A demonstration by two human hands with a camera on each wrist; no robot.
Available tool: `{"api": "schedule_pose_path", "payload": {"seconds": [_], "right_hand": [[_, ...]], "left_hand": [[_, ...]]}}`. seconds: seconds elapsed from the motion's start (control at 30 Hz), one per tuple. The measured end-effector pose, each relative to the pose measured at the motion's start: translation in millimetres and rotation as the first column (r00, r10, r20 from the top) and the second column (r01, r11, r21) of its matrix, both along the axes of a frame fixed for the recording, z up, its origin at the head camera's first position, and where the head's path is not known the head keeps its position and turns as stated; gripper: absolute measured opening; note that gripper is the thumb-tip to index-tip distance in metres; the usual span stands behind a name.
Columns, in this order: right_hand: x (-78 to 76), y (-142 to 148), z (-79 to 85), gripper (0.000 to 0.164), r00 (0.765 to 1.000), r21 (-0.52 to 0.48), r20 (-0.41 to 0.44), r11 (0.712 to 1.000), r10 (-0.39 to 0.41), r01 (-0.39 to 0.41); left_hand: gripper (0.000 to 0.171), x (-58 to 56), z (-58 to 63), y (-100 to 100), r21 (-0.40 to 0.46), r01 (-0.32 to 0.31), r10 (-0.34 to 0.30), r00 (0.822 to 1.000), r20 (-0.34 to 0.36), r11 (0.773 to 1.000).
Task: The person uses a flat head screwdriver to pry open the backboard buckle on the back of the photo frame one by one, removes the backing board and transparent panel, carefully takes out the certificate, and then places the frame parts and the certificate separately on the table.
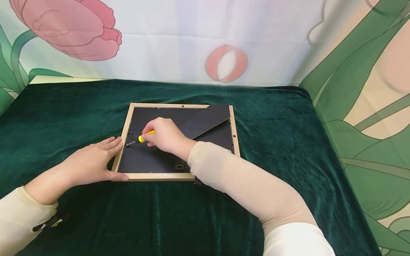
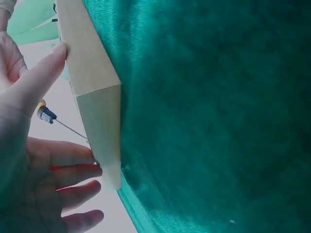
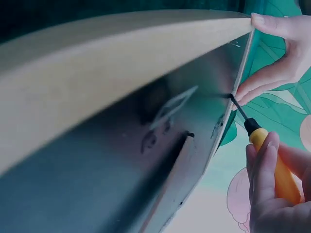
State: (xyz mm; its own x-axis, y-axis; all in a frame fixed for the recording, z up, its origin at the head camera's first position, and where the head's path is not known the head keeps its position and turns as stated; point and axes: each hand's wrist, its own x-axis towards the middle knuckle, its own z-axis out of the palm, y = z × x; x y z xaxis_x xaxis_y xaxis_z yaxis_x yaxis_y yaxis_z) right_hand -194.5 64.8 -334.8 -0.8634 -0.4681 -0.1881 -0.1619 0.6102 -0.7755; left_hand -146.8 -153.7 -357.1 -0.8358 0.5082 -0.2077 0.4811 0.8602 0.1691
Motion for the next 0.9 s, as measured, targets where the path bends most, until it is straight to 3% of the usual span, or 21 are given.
{"api": "schedule_pose_path", "payload": {"seconds": [0.17, 0.4, 0.57, 0.7, 0.9], "right_hand": [[-0.1, -1.8, 1.0, 0.019, 1.0, 0.047, -0.007, 0.999, 0.021, -0.021], [-2.2, -5.3, 3.4, 0.02, 0.983, 0.101, -0.151, 0.991, 0.106, -0.091], [-1.9, -4.8, 6.7, 0.026, 0.99, 0.05, -0.116, 0.996, 0.083, -0.078], [-3.5, -3.2, 3.4, 0.028, 0.997, -0.018, -0.079, 1.0, 0.016, -0.017], [-4.9, -5.7, 2.7, 0.019, 0.993, -0.041, -0.12, 0.999, -0.01, 0.005]], "left_hand": [[0.106, 0.3, -2.3, -1.7, 0.006, 0.003, -0.003, 1.0, -0.004, 1.0], [0.106, 0.2, -5.4, -4.1, 0.018, 0.0, 0.0, 1.0, 0.0, 1.0], [0.107, 0.4, -5.7, -3.8, 0.014, -0.006, 0.006, 1.0, 0.002, 1.0], [0.106, 0.8, -5.3, -3.6, 0.01, -0.005, 0.005, 1.0, 0.003, 1.0], [0.105, 1.1, -4.2, -3.9, 0.019, 0.002, -0.002, 1.0, -0.004, 1.0]]}}
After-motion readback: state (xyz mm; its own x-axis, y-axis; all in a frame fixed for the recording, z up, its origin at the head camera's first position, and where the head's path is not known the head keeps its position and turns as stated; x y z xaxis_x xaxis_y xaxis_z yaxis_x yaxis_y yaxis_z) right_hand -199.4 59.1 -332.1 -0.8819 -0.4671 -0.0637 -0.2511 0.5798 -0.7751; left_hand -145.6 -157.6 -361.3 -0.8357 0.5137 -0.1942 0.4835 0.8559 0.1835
